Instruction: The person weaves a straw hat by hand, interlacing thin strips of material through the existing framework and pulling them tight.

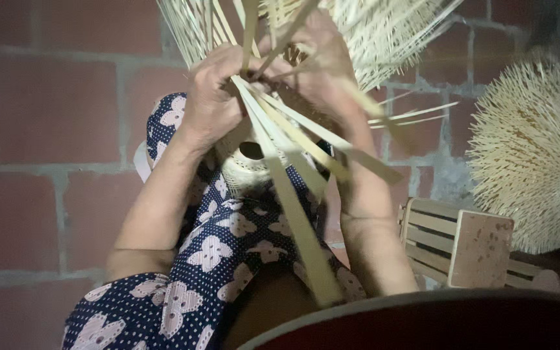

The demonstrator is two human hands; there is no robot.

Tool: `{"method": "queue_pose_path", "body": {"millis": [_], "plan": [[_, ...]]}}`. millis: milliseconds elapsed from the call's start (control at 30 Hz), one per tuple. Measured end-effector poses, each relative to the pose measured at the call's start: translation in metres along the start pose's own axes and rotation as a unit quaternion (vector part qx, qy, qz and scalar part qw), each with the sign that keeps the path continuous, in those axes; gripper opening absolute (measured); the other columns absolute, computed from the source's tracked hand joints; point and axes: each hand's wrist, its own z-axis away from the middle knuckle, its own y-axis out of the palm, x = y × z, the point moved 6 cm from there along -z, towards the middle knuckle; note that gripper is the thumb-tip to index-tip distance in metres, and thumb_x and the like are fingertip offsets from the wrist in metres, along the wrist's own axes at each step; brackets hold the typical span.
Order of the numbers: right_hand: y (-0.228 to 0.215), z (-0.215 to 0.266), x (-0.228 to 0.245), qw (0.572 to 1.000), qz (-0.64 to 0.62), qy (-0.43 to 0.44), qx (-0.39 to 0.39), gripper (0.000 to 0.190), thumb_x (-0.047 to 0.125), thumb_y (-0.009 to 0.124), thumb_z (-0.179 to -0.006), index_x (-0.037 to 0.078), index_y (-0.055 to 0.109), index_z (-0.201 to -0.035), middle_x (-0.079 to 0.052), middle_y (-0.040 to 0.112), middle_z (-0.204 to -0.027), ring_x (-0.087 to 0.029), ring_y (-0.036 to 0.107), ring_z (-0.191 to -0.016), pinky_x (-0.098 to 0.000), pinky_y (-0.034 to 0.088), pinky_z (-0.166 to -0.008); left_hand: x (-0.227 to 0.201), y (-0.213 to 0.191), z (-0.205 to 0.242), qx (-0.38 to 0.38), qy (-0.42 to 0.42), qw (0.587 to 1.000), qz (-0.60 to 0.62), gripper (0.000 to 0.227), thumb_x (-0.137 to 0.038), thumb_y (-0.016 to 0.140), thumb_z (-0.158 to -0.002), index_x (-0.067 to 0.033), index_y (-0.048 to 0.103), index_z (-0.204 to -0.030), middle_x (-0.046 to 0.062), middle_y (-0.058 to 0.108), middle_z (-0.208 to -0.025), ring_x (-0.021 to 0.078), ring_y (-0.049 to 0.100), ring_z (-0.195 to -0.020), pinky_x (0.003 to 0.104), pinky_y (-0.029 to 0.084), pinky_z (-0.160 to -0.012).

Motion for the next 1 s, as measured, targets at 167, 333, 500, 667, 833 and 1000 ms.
{"method": "queue_pose_path", "body": {"millis": [167, 333, 500, 667, 833, 1000], "plan": [[0.001, 0.010, 0.029, 0.977, -0.104, -0.121, 0.139, 0.009, 0.003, 0.072, -0.099, 0.005, 0.070, -0.108, -0.009, 0.069, -0.101, -0.014, 0.066, -0.087, -0.0288, 0.055, -0.077, 0.010, 0.001, -0.003, 0.041, -0.024, 0.995, 0.086, 0.022, -0.035, 0.066, -0.105, -0.0135, 0.068, -0.104, -0.002, 0.068, -0.089, 0.0089, 0.066, -0.081, 0.028, 0.057, -0.072], [0.014, 0.011, -0.007, 0.999, 0.002, 0.043, -0.033, 0.021, 0.006, 0.073, -0.089, 0.009, 0.076, -0.109, -0.008, 0.065, -0.084, -0.016, 0.052, -0.070, -0.0274, 0.041, -0.058, 0.002, 0.007, 0.002, -0.034, 0.067, 0.997, -0.024, 0.017, -0.031, 0.069, -0.107, -0.0151, 0.075, -0.110, -0.001, 0.072, -0.083, 0.0089, 0.067, -0.073, 0.029, 0.053, -0.061], [-0.004, -0.001, -0.001, 0.975, -0.013, -0.171, 0.143, 0.013, 0.007, 0.079, -0.097, 0.008, 0.066, -0.100, -0.006, 0.062, -0.096, -0.014, 0.060, -0.092, -0.0263, 0.052, -0.082, 0.005, -0.009, -0.007, 0.034, -0.032, 0.997, 0.057, 0.020, -0.033, 0.071, -0.109, -0.0128, 0.073, -0.110, -0.001, 0.073, -0.086, 0.0056, 0.066, -0.069, 0.024, 0.054, -0.060], [-0.027, 0.021, 0.015, 0.898, -0.019, -0.347, 0.270, 0.018, 0.026, 0.067, -0.097, 0.009, 0.069, -0.105, -0.013, 0.069, -0.101, -0.015, 0.064, -0.092, -0.0241, 0.055, -0.072, -0.002, 0.010, -0.020, 0.027, -0.150, 0.988, -0.030, 0.023, -0.026, 0.078, -0.097, -0.0056, 0.072, -0.106, 0.000, 0.069, -0.074, 0.0056, 0.057, -0.052, 0.024, 0.039, -0.041], [-0.035, 0.006, -0.012, 0.985, 0.103, -0.129, -0.043, 0.035, 0.027, 0.070, -0.095, 0.012, 0.061, -0.125, -0.003, 0.073, -0.090, -0.008, 0.069, -0.076, -0.0204, 0.060, -0.065, -0.002, 0.005, -0.017, 0.050, -0.156, 0.983, 0.079, 0.015, -0.018, 0.077, -0.094, -0.0067, 0.069, -0.099, 0.001, 0.067, -0.080, 0.0083, 0.059, -0.067, 0.028, 0.049, -0.064], [-0.007, 0.004, 0.000, 0.865, 0.334, -0.324, -0.186, 0.029, 0.020, 0.082, -0.099, 0.007, 0.066, -0.118, -0.011, 0.061, -0.088, -0.019, 0.061, -0.076, -0.0283, 0.050, -0.060, -0.010, -0.005, -0.003, 0.062, -0.056, 0.996, 0.015, 0.016, -0.015, 0.062, -0.097, -0.0073, 0.064, -0.111, 0.002, 0.065, -0.090, 0.0118, 0.065, -0.084, 0.031, 0.058, -0.076]]}}
